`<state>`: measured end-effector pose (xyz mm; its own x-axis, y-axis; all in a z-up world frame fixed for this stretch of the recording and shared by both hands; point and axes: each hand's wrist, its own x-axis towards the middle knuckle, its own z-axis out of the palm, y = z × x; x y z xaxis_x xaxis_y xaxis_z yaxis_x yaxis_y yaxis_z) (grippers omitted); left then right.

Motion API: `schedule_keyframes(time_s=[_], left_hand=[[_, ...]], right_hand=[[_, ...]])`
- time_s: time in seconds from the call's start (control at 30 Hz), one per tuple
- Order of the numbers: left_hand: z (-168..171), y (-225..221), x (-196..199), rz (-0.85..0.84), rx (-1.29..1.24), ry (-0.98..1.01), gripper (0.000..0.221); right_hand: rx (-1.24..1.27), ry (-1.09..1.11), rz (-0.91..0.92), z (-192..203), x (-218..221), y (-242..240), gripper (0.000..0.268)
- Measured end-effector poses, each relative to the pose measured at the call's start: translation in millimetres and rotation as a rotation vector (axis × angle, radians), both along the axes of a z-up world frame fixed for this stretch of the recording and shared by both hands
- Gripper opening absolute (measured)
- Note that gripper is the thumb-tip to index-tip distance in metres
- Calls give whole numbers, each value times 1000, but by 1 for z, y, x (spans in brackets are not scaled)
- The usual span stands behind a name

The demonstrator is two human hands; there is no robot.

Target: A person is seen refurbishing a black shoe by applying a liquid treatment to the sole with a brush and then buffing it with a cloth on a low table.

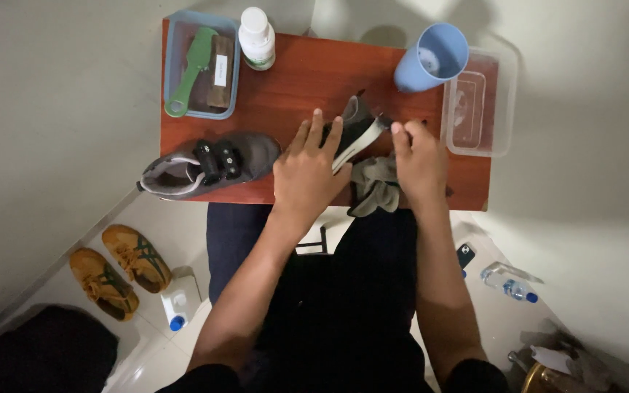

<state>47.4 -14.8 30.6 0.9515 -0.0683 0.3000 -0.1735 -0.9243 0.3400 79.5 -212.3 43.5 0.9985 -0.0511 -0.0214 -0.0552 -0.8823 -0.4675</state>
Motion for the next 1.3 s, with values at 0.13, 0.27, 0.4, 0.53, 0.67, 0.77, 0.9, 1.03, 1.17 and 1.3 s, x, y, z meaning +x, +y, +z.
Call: schedule_keyframes(time_s=[0.13, 0.27, 0.4, 0.53, 0.67, 0.77, 0.9, 1.03, 1.17, 1.3], left_hand=[[6, 10, -9, -33, 16, -13, 75], [-1, 12, -13, -17, 55, -40, 73], [3, 14, -11, -38, 31, -41, 69], [7, 13, -14, -37, 8, -42, 66], [5, 12, -15, -39, 22, -82, 64], [4, 12, -17, -35, 0, -81, 63], [3, 13, -16, -25, -7, -69, 62], [11, 12, -18, -38, -13, -92, 61], [9, 13, -18, -24, -29, -91, 62], [2, 13, -18, -9, -8, -96, 61]], right_hand=[[-85, -23, 51, 10, -11, 15, 47], [-149, 23, 142, 18, -35, 35, 45], [-13, 72, 106, 13, -24, 29, 46], [-61, -26, 16, 4, -6, 14, 49], [-183, -12, 3, 9, -18, 29, 38], [-124, 38, 59, 25, -40, 44, 38], [-9, 73, 30, 14, -29, 28, 43], [-3, -42, -71, 1, -11, 10, 36], [11, -4, 9, 7, -29, 25, 40], [149, 118, 72, 18, -49, 44, 45]])
